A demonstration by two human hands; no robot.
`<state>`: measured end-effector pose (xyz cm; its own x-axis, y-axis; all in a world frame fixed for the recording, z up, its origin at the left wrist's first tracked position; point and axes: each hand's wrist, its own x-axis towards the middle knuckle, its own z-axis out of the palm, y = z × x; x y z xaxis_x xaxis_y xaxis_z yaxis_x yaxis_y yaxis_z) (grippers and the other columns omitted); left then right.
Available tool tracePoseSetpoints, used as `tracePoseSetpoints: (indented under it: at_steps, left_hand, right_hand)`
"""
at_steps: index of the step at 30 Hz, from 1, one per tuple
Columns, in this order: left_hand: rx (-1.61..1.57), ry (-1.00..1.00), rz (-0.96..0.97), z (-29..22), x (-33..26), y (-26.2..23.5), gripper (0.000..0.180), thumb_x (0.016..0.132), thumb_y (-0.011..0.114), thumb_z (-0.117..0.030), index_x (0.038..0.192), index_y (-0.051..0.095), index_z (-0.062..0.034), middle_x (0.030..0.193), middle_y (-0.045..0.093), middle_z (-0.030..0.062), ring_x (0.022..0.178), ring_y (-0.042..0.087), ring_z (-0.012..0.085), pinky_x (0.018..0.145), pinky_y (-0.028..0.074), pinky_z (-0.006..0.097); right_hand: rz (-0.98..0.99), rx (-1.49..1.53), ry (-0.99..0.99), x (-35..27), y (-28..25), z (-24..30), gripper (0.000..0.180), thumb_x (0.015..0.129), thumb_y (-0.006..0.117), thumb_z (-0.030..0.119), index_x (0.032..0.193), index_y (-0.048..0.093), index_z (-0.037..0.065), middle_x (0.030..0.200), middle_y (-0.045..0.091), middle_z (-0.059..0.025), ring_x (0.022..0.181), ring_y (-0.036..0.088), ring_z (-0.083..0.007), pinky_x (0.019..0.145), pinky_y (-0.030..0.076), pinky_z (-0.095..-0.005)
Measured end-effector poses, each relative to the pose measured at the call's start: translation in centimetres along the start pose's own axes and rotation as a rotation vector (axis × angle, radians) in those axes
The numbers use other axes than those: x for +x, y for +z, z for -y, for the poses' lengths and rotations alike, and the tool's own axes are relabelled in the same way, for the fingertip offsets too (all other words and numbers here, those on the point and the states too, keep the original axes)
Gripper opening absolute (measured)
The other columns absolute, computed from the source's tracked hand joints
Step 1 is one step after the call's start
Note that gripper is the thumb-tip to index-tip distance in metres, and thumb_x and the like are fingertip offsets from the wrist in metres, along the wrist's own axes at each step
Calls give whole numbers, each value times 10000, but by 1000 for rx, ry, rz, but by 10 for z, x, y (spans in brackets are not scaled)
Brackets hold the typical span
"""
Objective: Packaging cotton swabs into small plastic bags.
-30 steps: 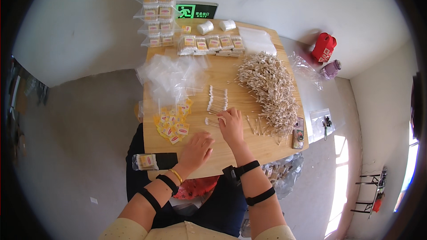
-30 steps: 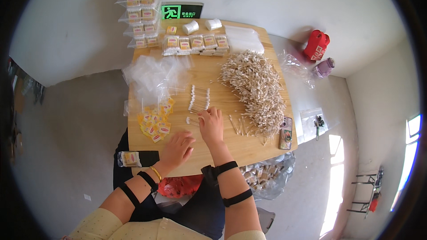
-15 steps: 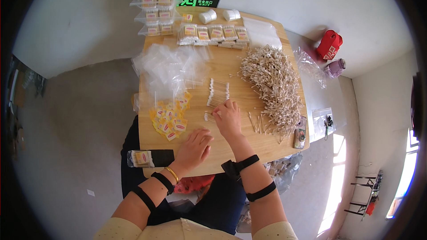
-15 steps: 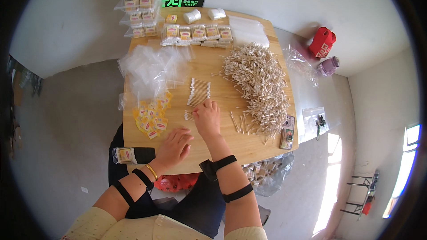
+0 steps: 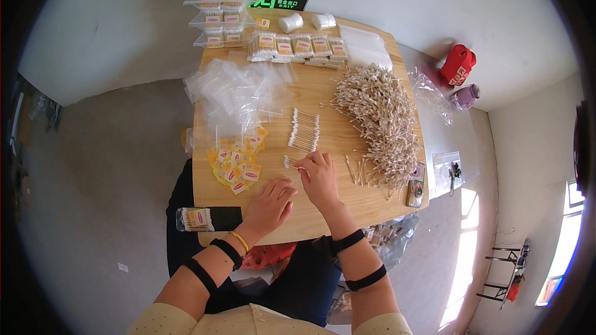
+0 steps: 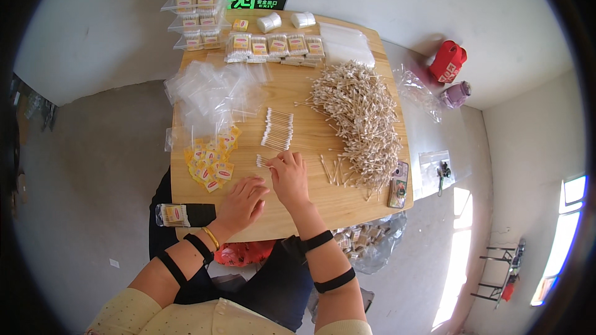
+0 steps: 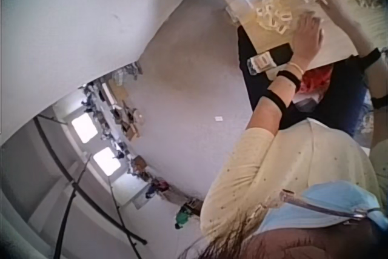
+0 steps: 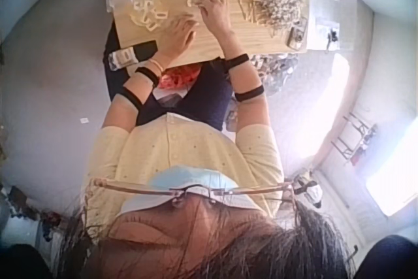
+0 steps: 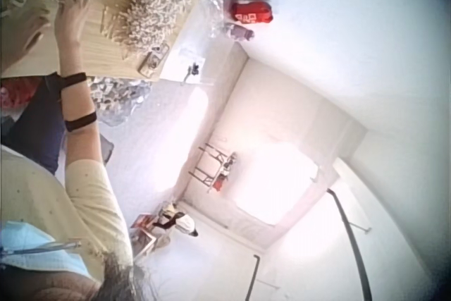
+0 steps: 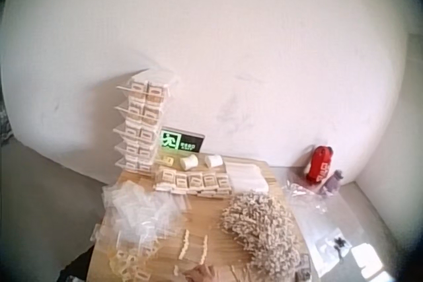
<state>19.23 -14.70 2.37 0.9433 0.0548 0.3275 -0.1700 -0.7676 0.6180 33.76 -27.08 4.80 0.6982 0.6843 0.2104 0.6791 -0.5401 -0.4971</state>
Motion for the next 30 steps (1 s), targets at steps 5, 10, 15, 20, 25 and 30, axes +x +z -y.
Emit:
tracePoseSetpoints:
  at_steps: [5, 10, 15, 20, 25, 30]
  left_hand:
    - [-4, -2, 5, -1, 1, -2, 351, 837, 688, -101, 1176, 599, -73, 1300, 572, 138, 1280, 534, 353, 1079, 437, 465]
    - [-13, -6, 1, 0, 0, -1, 355, 835, 685, -96, 1179, 600, -76, 1297, 576, 136, 1276, 537, 350, 1074, 442, 468]
    - [-10, -2, -1, 0, 1, -2, 358, 833, 685, -96, 1181, 603, -77, 1291, 581, 135, 1274, 540, 347, 1072, 444, 469]
    - [0, -5, -2, 0, 1, -2, 351, 833, 685, -98, 1176, 609, -77, 1280, 584, 131, 1267, 543, 343, 1065, 447, 465]
    - [0, -3, 0, 0, 1, -2, 345, 836, 685, -99, 1172, 610, -78, 1279, 583, 127, 1267, 543, 341, 1063, 448, 463]
    - [8, -5, -3, 0, 1, -2, 344, 836, 686, -98, 1171, 608, -81, 1277, 582, 121, 1275, 540, 339, 1064, 450, 460]
  right_hand:
    - [-2, -25, 0, -3, 2, 1, 198, 830, 699, 25, 968, 760, 153, 1018, 607, -48, 1020, 553, -302, 901, 451, -437]
    - [-41, -31, -5, -1, 2, 0, 186, 843, 688, 24, 963, 760, 147, 1022, 607, -52, 1021, 553, -303, 894, 449, -436]
    - [-31, -45, 5, 1, 3, -2, 178, 851, 683, 25, 955, 761, 146, 1024, 608, -55, 1025, 554, -303, 894, 449, -440]
    - [-58, -49, 8, 4, 4, -2, 188, 846, 677, 17, 954, 759, 148, 1025, 610, -60, 1030, 554, -308, 903, 452, -445]
    - [-66, -68, 7, 10, 5, -7, 236, 838, 662, -7, 989, 754, 149, 1032, 609, -66, 1027, 554, -313, 902, 455, -449]
    - [-139, -129, 40, 27, 6, -10, 228, 826, 674, 10, 986, 741, 158, 1042, 601, -54, 1035, 553, -303, 882, 453, -447]
